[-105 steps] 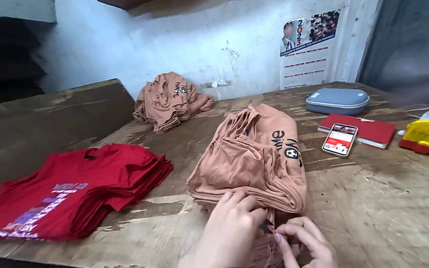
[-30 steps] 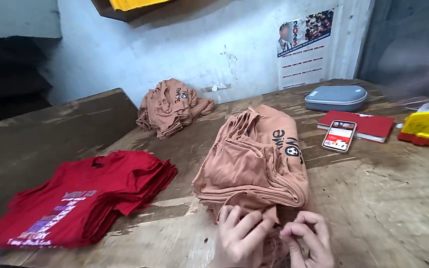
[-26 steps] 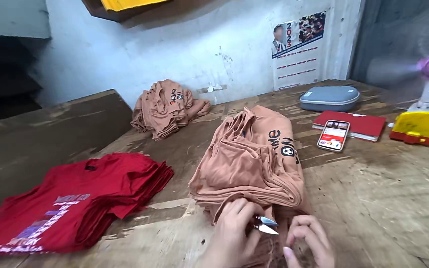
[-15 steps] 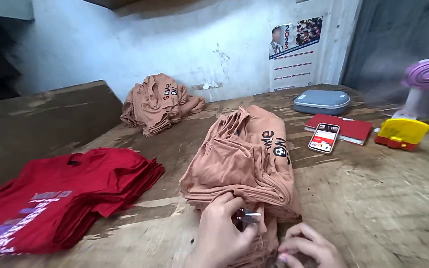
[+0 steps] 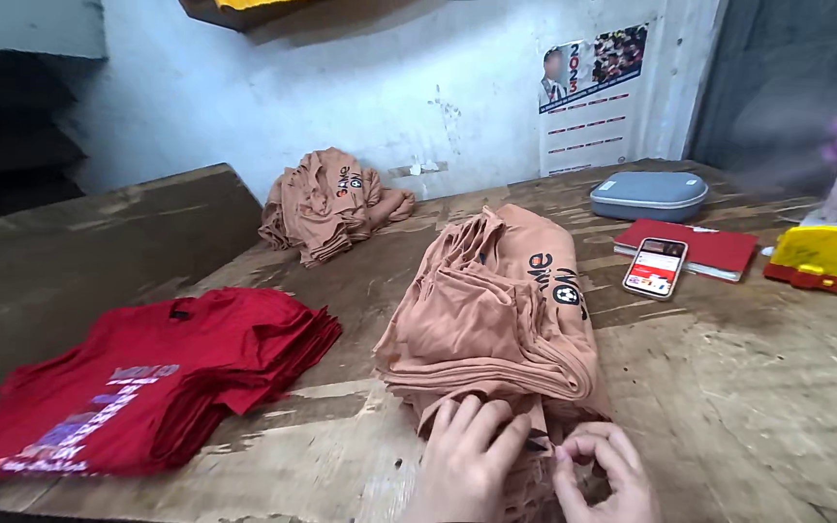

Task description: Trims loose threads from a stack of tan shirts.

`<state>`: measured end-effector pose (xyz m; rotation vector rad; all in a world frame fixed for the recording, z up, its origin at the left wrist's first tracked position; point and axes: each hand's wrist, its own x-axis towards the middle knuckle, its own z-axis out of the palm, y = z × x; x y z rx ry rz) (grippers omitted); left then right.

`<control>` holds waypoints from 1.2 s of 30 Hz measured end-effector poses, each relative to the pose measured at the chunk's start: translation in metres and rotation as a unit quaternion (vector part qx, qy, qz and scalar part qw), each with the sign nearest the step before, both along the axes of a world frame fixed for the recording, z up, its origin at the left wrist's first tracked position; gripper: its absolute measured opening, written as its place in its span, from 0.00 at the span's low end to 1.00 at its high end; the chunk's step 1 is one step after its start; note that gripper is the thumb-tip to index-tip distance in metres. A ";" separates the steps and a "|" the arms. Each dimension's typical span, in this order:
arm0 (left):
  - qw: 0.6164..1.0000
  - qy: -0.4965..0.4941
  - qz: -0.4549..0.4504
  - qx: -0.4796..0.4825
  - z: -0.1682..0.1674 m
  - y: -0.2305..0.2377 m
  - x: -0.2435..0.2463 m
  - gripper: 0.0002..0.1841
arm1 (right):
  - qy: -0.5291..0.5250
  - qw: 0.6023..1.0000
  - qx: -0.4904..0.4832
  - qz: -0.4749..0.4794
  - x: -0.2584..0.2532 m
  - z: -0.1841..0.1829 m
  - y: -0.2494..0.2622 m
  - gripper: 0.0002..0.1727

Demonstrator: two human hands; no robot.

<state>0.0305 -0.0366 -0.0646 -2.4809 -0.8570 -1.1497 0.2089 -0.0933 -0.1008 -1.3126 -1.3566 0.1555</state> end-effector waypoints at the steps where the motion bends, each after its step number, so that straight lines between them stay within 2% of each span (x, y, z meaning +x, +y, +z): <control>1: 1.000 0.010 0.005 0.020 0.000 0.000 0.004 0.15 | -0.017 1.000 0.017 -0.013 -0.001 -0.002 0.001 0.04; 5: 0.999 0.012 0.018 0.040 -0.007 0.004 0.009 0.13 | -0.086 0.994 0.055 -0.032 0.004 -0.009 0.007 0.06; 9: 0.999 -0.011 0.036 0.010 -0.001 -0.004 0.006 0.15 | -0.070 0.995 0.064 -0.035 0.008 -0.009 0.008 0.06; 14: 0.999 -0.006 0.016 0.038 -0.012 0.004 0.018 0.14 | -0.093 0.992 0.083 -0.013 0.006 -0.011 0.007 0.06; 17: 0.996 -0.066 0.018 -0.054 -0.013 0.005 0.009 0.10 | -0.136 0.986 0.092 0.022 0.012 -0.008 0.004 0.08; 19: 0.989 -0.095 0.018 -0.111 -0.019 0.006 0.000 0.09 | -0.209 0.974 0.091 0.003 0.011 -0.004 0.003 0.12; 21: 0.985 -0.100 0.023 -0.138 -0.027 0.004 -0.008 0.08 | -0.231 0.970 0.078 -0.018 0.010 -0.006 0.007 0.09; 23: 0.981 -0.099 0.011 -0.169 -0.025 0.001 -0.015 0.08 | -0.116 0.992 0.040 0.030 0.009 -0.008 0.009 0.07; 25: 0.980 -0.093 0.007 -0.176 -0.023 -0.002 -0.015 0.11 | -0.001 0.996 0.017 0.089 0.006 -0.007 0.009 0.06; 27: 0.984 -0.086 0.013 -0.156 -0.024 -0.002 -0.010 0.10 | 0.026 0.990 0.032 0.134 0.003 -0.006 0.007 0.05; 30: 0.985 -0.092 0.010 -0.143 -0.021 0.002 -0.007 0.09 | -0.069 0.981 0.048 0.175 0.012 -0.006 0.004 0.07; 33: 0.972 -0.089 -0.015 -0.218 -0.014 -0.001 -0.011 0.13 | -0.205 0.968 -0.015 0.147 0.030 -0.005 -0.005 0.09; 36: 0.953 -0.096 -0.025 -0.287 -0.015 -0.003 -0.012 0.13 | -0.154 0.985 -0.009 0.079 0.020 -0.013 -0.008 0.17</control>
